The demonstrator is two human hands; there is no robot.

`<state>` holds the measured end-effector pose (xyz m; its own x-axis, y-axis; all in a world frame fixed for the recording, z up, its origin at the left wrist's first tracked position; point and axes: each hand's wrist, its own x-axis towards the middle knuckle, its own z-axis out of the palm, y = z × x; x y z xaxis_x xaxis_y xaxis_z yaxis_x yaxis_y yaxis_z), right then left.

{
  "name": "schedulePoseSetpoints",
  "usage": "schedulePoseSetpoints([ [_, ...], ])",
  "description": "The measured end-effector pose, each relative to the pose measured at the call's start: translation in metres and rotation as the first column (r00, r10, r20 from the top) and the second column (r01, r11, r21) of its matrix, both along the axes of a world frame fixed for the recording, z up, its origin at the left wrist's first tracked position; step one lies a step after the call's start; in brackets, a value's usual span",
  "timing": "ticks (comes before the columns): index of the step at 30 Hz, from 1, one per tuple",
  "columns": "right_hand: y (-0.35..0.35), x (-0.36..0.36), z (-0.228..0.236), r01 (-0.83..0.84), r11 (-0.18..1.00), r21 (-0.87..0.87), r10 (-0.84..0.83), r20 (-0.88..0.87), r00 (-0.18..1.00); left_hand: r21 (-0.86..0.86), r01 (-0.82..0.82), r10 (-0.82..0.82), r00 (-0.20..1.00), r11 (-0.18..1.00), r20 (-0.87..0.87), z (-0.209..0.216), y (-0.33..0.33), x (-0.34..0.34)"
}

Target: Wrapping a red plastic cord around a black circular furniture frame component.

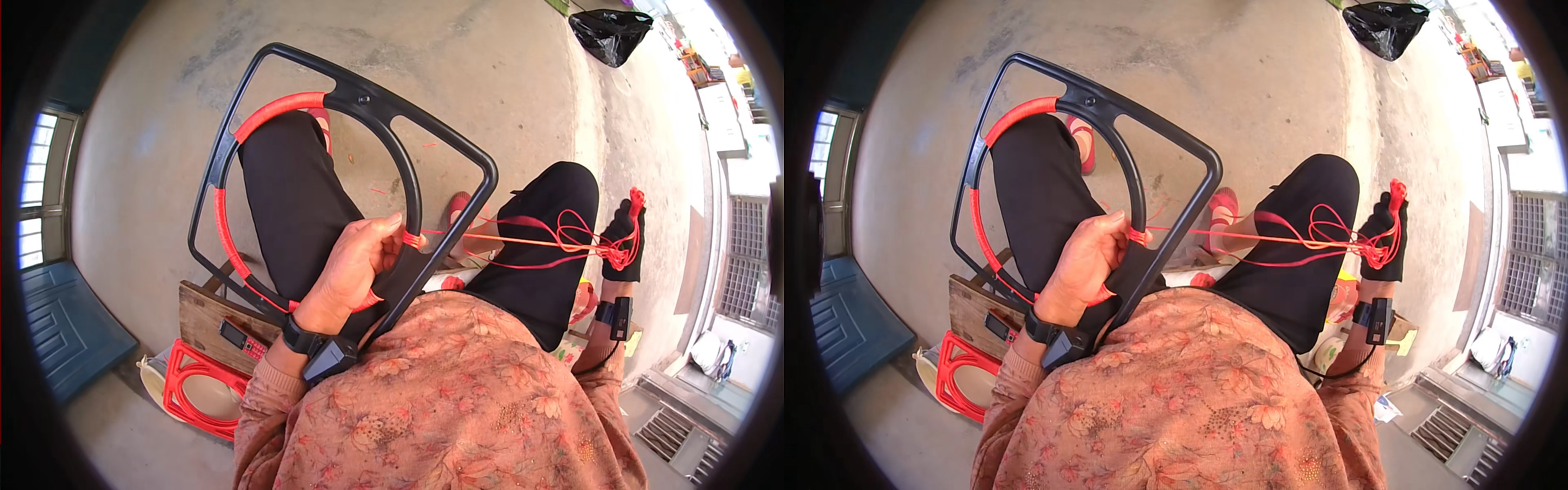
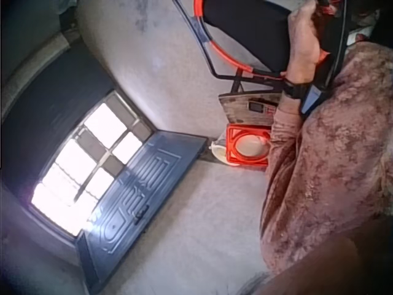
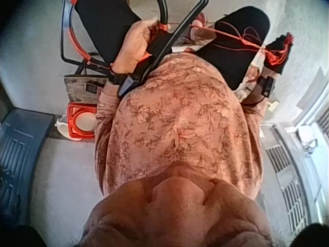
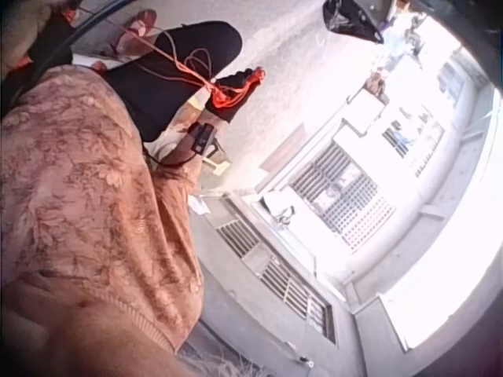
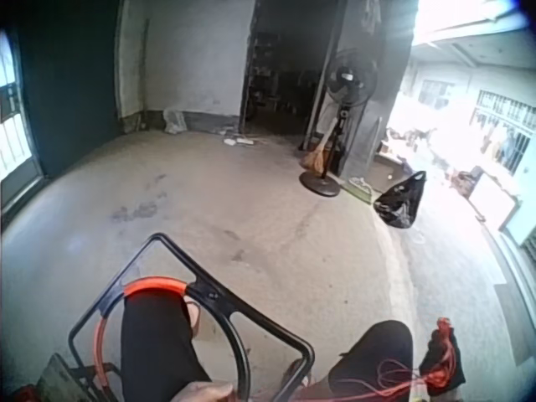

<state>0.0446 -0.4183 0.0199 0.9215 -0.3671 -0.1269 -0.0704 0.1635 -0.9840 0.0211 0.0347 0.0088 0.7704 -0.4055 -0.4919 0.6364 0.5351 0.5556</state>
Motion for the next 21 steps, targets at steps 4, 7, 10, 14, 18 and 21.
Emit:
schedulePoseSetpoints([
  [4,-0.019,0.003,-0.007,-0.035,0.987,0.155,0.039,-0.023,0.999,0.059,-0.014,0.009,0.997,0.998,0.075,0.0,-0.004,-0.004],
  [7,0.002,0.017,0.0,0.048,0.979,0.196,-0.028,-0.104,0.994,0.092,-0.051,0.037,0.988,0.994,0.147,0.002,-0.005,-0.001],
  [10,0.067,0.027,0.004,0.0,0.997,0.083,0.025,-0.3,0.954,0.104,-0.038,0.02,0.986,0.994,0.164,0.002,-0.001,-0.004],
  [14,0.115,0.022,-0.041,0.2,0.95,0.241,-0.04,-0.54,0.841,0.121,-0.02,-0.005,0.979,0.992,0.203,0.003,-0.003,-0.004],
  [18,0.174,0.042,-0.051,0.525,0.02,-0.851,-0.475,-0.47,-0.744,0.133,-0.059,0.026,0.972,0.989,0.234,0.003,-0.005,-0.006],
  [21,0.245,0.063,-0.019,-0.618,-0.014,-0.786,0.767,0.388,-0.511,0.166,-0.074,0.031,0.967,0.983,0.253,0.006,-0.005,-0.004],
])
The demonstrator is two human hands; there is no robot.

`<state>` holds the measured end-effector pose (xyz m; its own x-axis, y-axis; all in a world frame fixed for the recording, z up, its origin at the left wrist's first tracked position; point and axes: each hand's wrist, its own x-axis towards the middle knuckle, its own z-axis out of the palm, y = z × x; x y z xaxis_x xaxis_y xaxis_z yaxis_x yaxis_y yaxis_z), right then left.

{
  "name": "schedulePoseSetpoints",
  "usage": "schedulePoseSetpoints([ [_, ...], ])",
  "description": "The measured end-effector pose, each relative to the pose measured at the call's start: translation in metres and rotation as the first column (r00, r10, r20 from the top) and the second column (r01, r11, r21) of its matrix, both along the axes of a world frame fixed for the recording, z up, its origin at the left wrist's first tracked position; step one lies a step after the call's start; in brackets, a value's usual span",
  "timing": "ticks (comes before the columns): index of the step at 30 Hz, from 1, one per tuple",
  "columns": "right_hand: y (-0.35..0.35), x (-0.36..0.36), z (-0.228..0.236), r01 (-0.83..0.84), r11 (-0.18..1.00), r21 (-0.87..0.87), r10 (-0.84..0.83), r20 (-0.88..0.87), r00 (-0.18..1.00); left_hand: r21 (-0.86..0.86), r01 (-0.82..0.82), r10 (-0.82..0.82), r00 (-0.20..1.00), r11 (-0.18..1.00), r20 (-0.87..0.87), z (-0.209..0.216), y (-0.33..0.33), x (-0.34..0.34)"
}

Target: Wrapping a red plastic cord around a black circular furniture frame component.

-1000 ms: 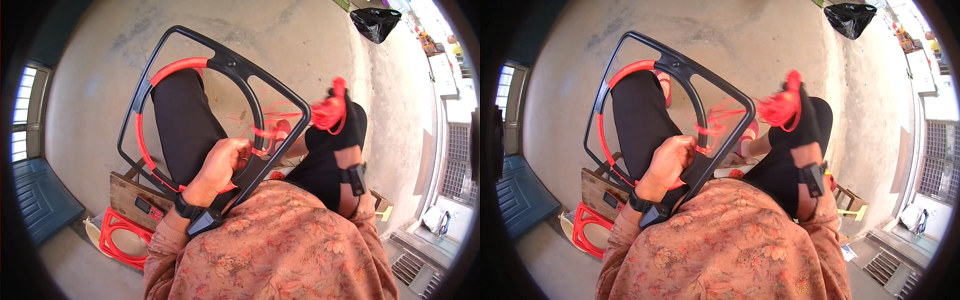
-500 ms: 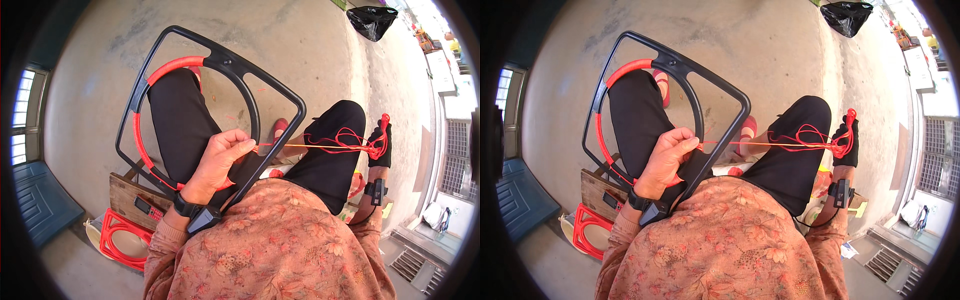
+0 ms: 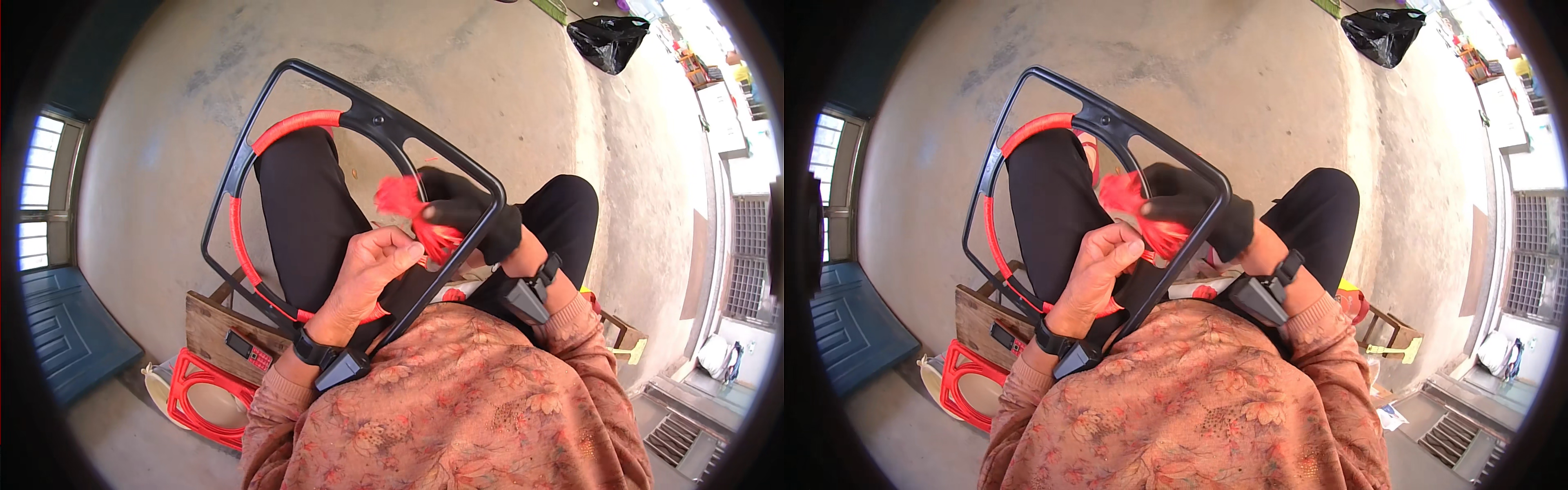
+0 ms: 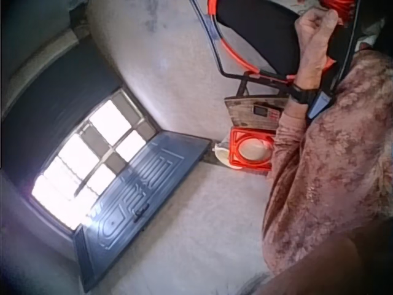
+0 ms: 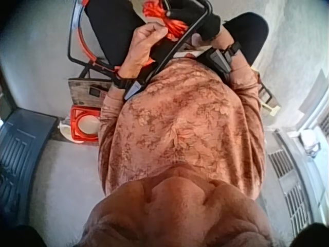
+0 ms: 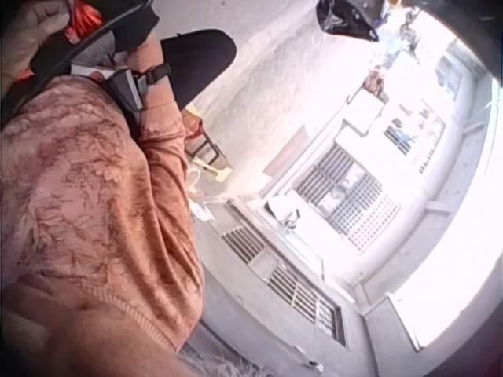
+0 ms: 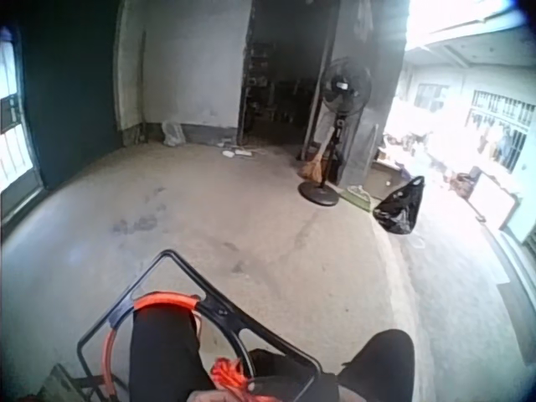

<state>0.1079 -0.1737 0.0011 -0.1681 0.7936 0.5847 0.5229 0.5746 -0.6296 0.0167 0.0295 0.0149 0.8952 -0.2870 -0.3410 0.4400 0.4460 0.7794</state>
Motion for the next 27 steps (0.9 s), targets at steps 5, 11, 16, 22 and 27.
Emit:
schedulePoseSetpoints([
  [5,0.007,-0.007,-0.013,0.647,0.737,-0.194,-0.662,-0.011,0.75,0.087,-0.037,0.041,0.998,0.996,-0.05,-0.007,0.001,0.001],
  [11,0.026,-0.028,-0.009,0.117,0.803,-0.584,-0.558,-0.806,-0.198,0.056,-0.045,0.052,0.991,0.997,-0.123,-0.011,0.002,0.001],
  [16,-0.024,-0.027,-0.034,0.283,0.69,-0.667,-0.604,-0.745,-0.283,-0.066,0.056,-0.067,0.984,0.996,-0.167,0.0,0.003,0.003],
  [22,-0.135,-0.011,-0.006,0.753,0.273,-0.599,-0.867,-0.492,-0.077,-0.112,0.031,-0.051,0.983,0.993,-0.176,-0.012,0.006,0.001],
  [27,-0.229,-0.025,-0.007,0.692,0.171,-0.701,-0.582,-0.639,-0.503,-0.177,-0.007,-0.032,0.975,0.984,-0.221,-0.014,0.008,0.004],
])
